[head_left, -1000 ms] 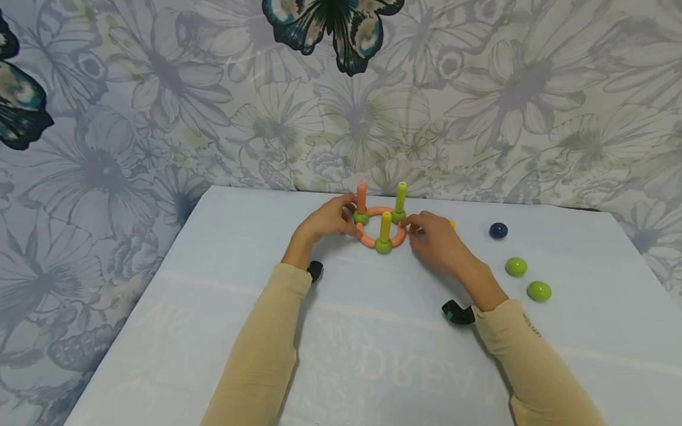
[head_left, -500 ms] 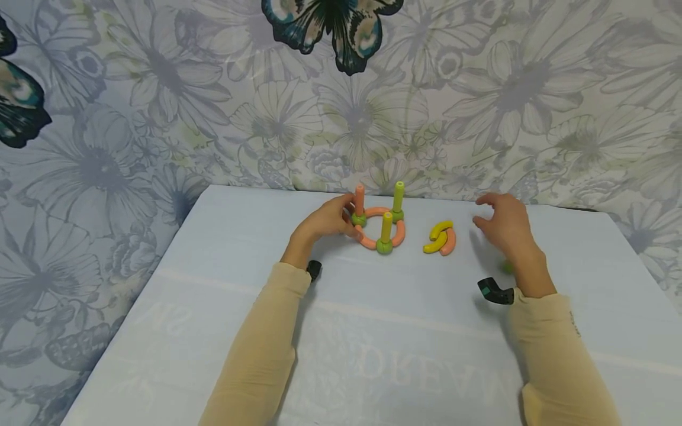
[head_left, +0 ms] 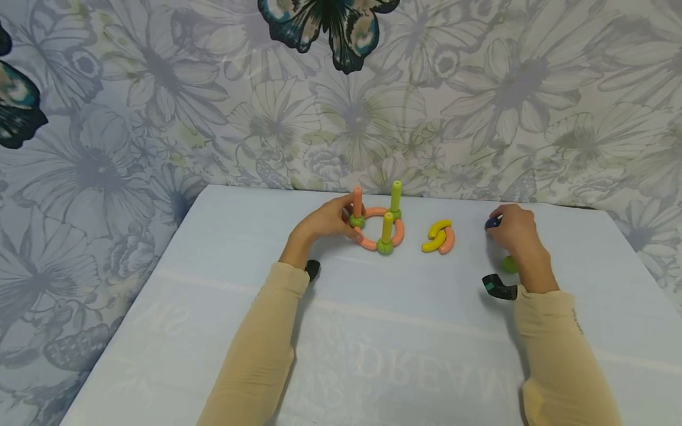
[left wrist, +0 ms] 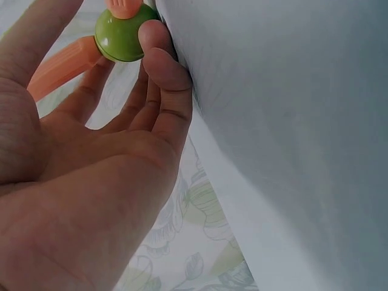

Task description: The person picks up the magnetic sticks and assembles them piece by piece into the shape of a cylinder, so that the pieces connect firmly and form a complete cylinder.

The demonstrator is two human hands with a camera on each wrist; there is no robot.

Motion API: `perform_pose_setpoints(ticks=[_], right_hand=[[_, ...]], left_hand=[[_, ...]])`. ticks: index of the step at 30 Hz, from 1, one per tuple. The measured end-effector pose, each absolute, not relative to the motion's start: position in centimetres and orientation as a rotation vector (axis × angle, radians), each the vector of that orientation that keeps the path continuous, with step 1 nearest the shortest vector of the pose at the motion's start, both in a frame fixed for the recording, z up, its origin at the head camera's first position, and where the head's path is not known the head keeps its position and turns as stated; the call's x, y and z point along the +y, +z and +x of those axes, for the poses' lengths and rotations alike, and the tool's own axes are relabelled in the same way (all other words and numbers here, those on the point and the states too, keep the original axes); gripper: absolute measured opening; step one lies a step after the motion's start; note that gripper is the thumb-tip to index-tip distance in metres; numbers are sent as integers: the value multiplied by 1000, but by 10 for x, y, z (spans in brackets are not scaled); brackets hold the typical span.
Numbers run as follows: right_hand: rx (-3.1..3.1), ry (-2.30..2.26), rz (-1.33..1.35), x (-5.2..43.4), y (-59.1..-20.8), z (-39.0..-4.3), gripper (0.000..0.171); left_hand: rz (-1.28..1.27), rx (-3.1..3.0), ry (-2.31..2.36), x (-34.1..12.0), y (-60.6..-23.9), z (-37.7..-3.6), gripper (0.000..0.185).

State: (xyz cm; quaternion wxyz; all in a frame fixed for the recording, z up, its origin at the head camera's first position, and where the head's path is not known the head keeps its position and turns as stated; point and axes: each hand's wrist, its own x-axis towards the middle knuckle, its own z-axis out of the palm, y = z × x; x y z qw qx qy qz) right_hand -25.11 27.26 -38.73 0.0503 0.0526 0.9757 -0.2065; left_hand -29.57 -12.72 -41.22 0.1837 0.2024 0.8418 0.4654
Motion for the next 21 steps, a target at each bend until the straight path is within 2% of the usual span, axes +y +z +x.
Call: perform_pose_setpoints(ticks=[9, 21], right_hand=[[3030, -832, 180, 261, -386, -252, 45], [3139, -1234, -201, 209, -354, -233, 44]], left_hand=[[647, 2361, 1293, -127, -412, -297, 53], [795, 2294, 1270, -127, -415, -297, 37]])
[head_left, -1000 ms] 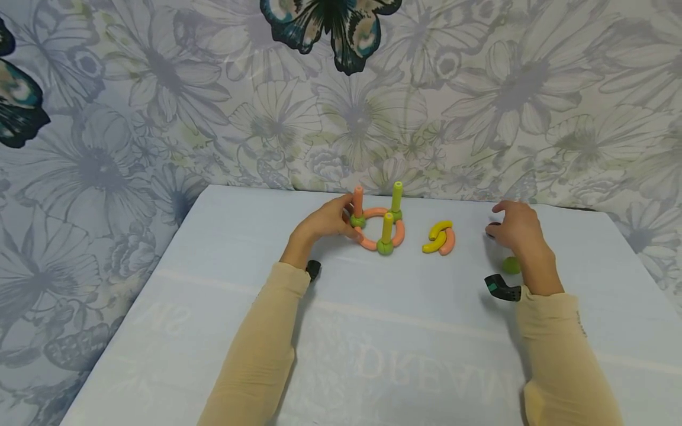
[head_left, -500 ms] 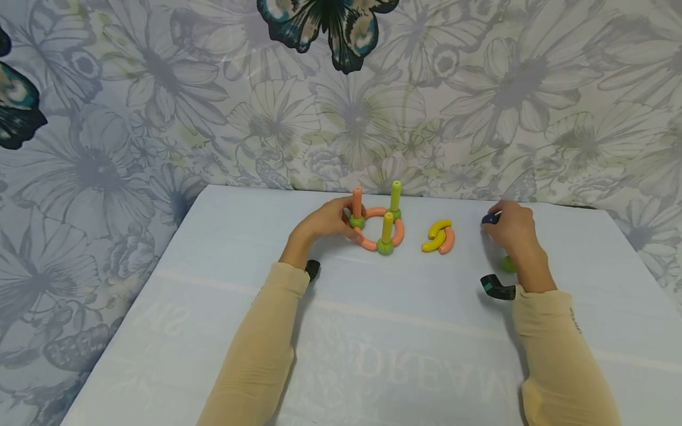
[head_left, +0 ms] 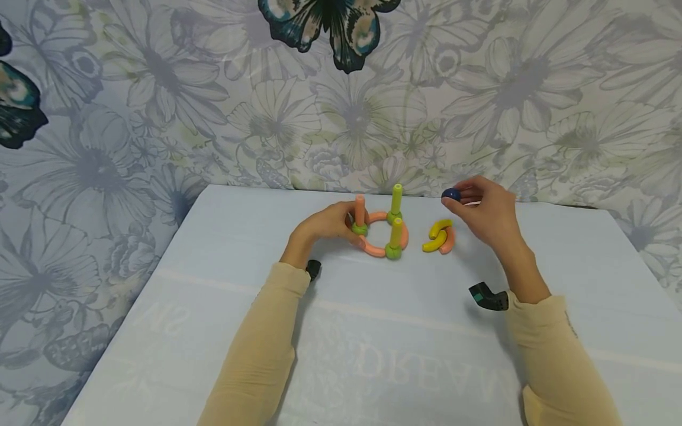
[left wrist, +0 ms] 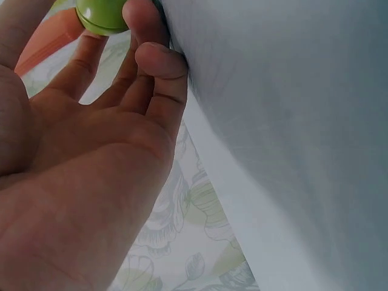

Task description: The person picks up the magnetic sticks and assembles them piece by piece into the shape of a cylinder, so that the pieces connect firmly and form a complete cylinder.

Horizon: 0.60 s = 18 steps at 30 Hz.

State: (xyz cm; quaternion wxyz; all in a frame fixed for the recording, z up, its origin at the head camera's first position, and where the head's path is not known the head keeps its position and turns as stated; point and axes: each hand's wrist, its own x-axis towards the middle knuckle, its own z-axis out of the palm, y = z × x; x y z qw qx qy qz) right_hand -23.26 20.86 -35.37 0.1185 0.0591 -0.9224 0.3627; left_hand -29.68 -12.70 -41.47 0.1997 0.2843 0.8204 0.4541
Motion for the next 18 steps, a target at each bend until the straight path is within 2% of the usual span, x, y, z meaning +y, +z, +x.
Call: perform_pose_setpoints(ticks=[9, 18], right_hand=[[-2633, 1287, 559, 178, -333, -214, 33], [-2620, 1267, 835, 160, -343, -213, 32]], left_hand=[[871, 2208, 1298, -125, -417, -296, 39], [836, 2211, 1258, -124, -417, -297, 37]])
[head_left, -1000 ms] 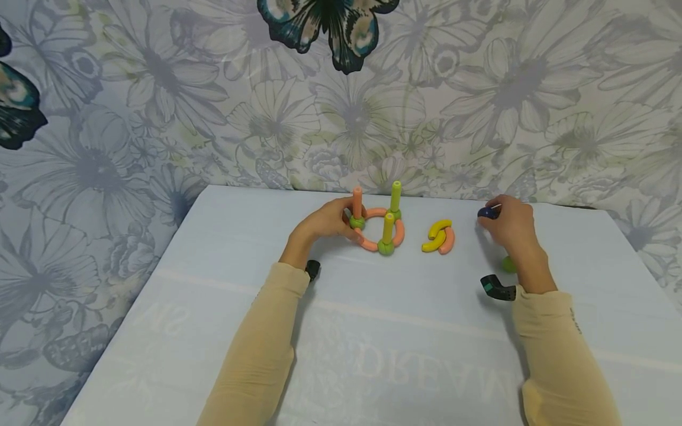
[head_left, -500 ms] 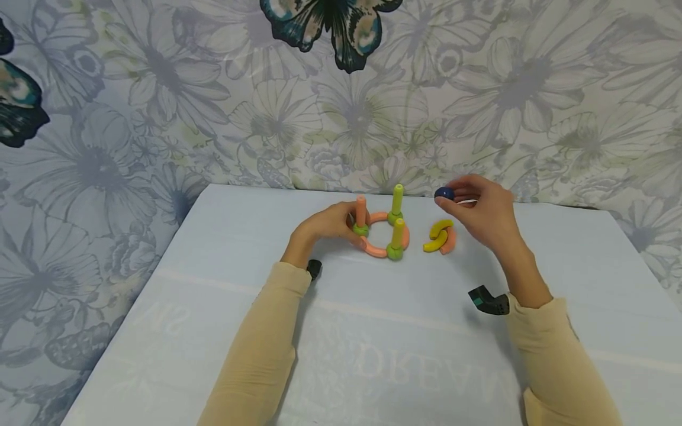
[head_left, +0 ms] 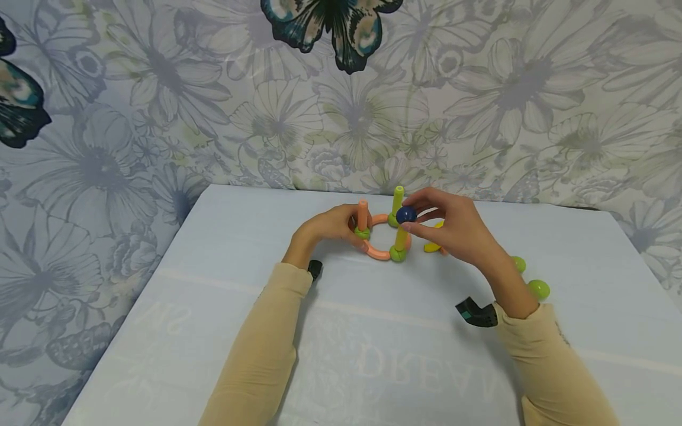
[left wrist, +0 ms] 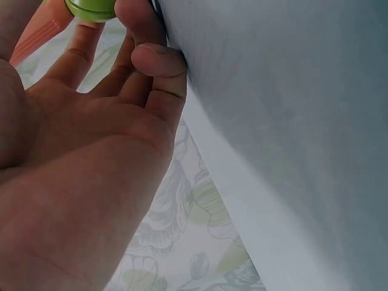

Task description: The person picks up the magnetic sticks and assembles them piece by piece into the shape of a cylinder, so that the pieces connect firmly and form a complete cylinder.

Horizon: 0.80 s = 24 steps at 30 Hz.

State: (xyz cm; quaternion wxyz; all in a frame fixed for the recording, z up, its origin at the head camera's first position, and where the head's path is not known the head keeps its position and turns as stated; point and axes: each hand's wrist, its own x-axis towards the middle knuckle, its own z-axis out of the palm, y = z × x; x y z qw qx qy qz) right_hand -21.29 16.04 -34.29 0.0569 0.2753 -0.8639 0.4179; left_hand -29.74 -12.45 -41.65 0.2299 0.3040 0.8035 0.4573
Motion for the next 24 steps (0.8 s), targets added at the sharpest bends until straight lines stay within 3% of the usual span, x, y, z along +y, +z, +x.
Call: perform_pose_setpoints(ticks=[11, 18, 24], right_hand=[[-2773, 1293, 841, 161, -350, -218, 50], [-3103, 1121, 833, 164, -372, -229, 43], [-3175, 1048, 710, 155, -392, -235, 47]], left_hand=[[824, 2211, 1266, -124, -414, -295, 39], [796, 2231, 1256, -123, -414, -294, 39], [771, 2278, 1239, -122, -415, -294, 39]])
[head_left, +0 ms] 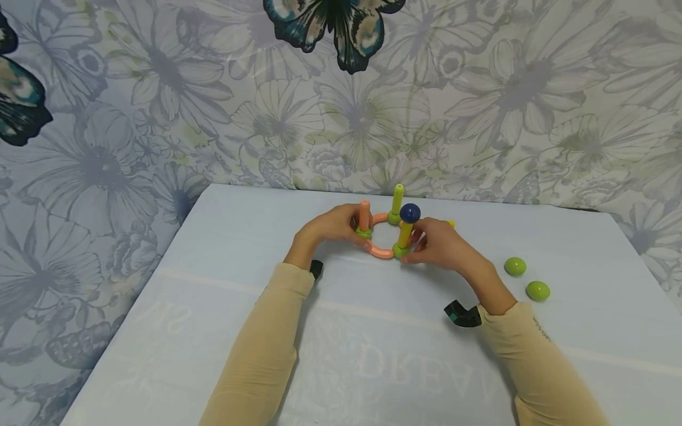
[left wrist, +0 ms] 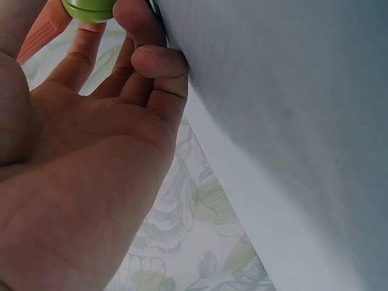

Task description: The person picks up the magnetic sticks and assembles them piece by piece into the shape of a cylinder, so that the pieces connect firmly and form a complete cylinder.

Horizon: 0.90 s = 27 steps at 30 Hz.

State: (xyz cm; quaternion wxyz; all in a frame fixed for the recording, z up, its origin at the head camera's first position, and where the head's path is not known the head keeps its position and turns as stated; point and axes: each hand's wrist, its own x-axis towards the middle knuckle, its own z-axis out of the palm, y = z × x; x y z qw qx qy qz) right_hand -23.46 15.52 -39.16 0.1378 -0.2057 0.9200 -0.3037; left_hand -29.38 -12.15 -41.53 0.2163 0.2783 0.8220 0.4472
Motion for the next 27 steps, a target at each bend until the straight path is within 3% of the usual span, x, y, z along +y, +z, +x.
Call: perform_pose_setpoints(ticks=[12, 19, 27], right_hand=[[2809, -964, -484, 144, -401, -229, 49], [2822, -993, -433, 143, -403, -231, 49], [2882, -1057, -427, 148, -408, -234, 43]], left_hand=[[755, 2321, 1176, -123, -415, -295, 41], [768, 2314, 1093, -130, -412, -296, 51], [838, 2096, 1181, -133, -408, -298, 46]])
